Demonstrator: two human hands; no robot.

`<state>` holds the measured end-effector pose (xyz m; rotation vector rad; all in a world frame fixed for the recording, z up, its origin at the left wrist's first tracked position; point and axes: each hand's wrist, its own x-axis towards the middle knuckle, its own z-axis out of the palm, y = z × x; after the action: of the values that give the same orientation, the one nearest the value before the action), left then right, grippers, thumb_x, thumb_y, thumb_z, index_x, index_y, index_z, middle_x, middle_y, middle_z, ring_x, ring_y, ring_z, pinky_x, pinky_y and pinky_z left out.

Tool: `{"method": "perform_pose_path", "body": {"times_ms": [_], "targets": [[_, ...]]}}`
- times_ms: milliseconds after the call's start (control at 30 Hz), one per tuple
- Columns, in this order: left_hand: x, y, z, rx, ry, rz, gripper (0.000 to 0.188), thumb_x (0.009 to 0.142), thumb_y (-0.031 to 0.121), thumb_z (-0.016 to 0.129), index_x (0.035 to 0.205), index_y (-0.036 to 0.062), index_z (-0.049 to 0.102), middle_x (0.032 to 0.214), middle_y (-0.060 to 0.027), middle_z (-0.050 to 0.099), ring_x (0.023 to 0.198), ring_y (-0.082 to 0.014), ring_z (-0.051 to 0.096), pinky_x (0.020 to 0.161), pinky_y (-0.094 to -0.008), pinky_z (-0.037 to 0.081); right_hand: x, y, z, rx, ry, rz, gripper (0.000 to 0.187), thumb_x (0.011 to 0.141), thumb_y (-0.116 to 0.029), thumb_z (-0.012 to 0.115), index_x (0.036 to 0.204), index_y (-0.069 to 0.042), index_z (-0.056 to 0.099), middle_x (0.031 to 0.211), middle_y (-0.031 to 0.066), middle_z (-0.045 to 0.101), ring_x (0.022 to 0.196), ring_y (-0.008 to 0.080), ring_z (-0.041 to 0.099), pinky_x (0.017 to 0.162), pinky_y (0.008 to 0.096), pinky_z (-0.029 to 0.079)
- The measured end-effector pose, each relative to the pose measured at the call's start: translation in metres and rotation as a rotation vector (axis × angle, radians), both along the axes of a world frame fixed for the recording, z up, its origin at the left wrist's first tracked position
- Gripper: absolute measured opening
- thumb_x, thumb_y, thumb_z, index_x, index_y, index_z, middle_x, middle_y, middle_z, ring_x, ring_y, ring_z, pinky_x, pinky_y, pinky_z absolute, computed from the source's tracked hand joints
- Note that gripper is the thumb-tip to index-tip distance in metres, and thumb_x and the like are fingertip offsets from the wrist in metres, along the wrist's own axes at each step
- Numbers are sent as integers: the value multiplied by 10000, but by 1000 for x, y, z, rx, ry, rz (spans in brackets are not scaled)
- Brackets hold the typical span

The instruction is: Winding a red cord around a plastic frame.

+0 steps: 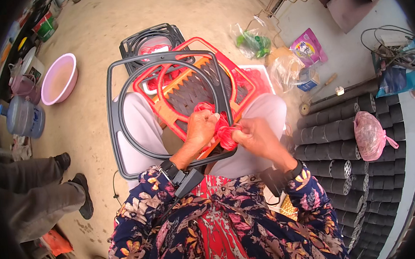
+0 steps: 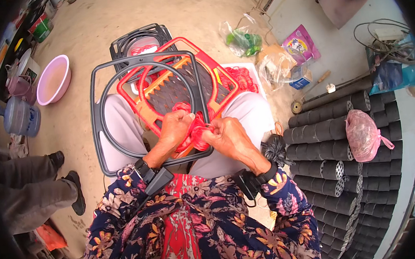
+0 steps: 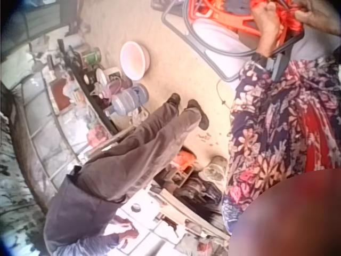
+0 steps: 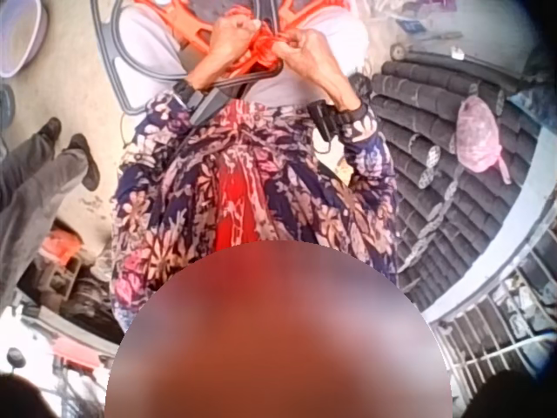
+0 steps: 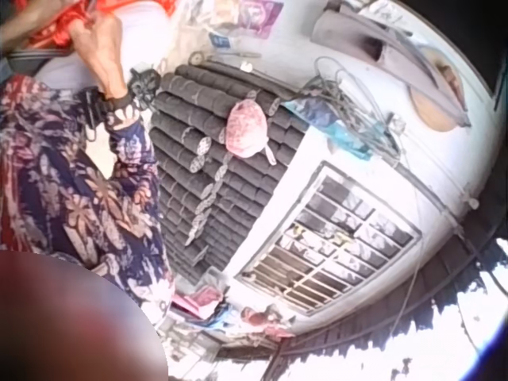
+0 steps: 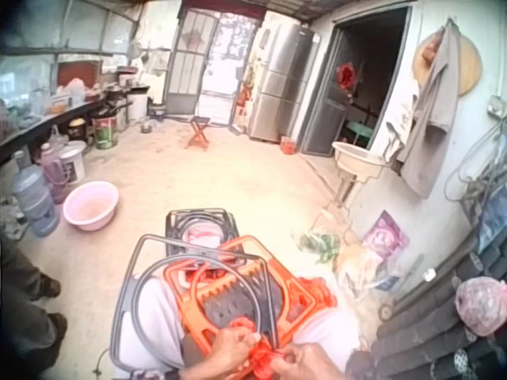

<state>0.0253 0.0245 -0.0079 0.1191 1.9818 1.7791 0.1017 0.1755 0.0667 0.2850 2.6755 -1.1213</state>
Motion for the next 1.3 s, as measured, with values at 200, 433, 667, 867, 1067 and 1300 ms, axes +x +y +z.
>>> {"method": "perform_pose_path", "body": {"times_ms": [200, 433, 667, 867, 1067, 1300], "targets": [[-9, 1, -42, 96, -109, 87, 343, 891, 152, 647, 584, 25, 562, 524, 17, 477, 537, -65, 387, 488, -292, 358, 10, -19, -33, -666, -118, -124, 246, 873, -244, 701, 915, -41, 569, 734, 23, 628, 703, 75, 604, 616, 218, 483], [-28, -14, -7, 289, -403, 180, 193, 911, 143, 627, 770, 13, 603, 640, -67, 604, 477, -152, 555, 400, -290, 466, -11, -32, -44, -555, 366, 104, 516, 763, -19, 741, 1186, -55, 449, 838, 17, 530, 781, 96, 548, 715, 257, 472], [-22, -18, -11, 322, -427, 138, 247, 941, 161, 561, 772, -18, 581, 610, -132, 594, 378, -194, 531, 268, -297, 397, -24, -17, -45, -17, 693, 277, 488, 659, -31, 699, 1131, -26, 576, 868, 118, 516, 806, 296, 522, 749, 377, 440], [-21, -31, 11, 481, -571, -1, 184, 946, 171, 566, 868, 8, 535, 634, -129, 576, 433, -229, 571, 323, -317, 435, -11, -13, 18, -733, 335, -177, 301, 893, -241, 623, 1087, -22, 555, 916, 63, 590, 902, 229, 601, 851, 353, 474], [-17, -36, 1, 493, -644, -43, 188, 955, 186, 558, 890, 14, 519, 648, -137, 575, 439, -236, 566, 341, -333, 442, 27, 43, 54, -1471, 388, -272, 379, 977, -443, 401, 1008, -75, 484, 601, -11, 379, 460, 115, 398, 476, 322, 436], [-10, -31, 17, 521, -628, -187, 170, 937, 139, 575, 904, -22, 532, 658, -135, 586, 434, -212, 549, 362, -296, 430, 73, 72, 50, -1335, 289, -298, 399, 965, -409, 433, 1052, -26, 501, 577, 18, 409, 423, 133, 417, 424, 323, 428]]}}
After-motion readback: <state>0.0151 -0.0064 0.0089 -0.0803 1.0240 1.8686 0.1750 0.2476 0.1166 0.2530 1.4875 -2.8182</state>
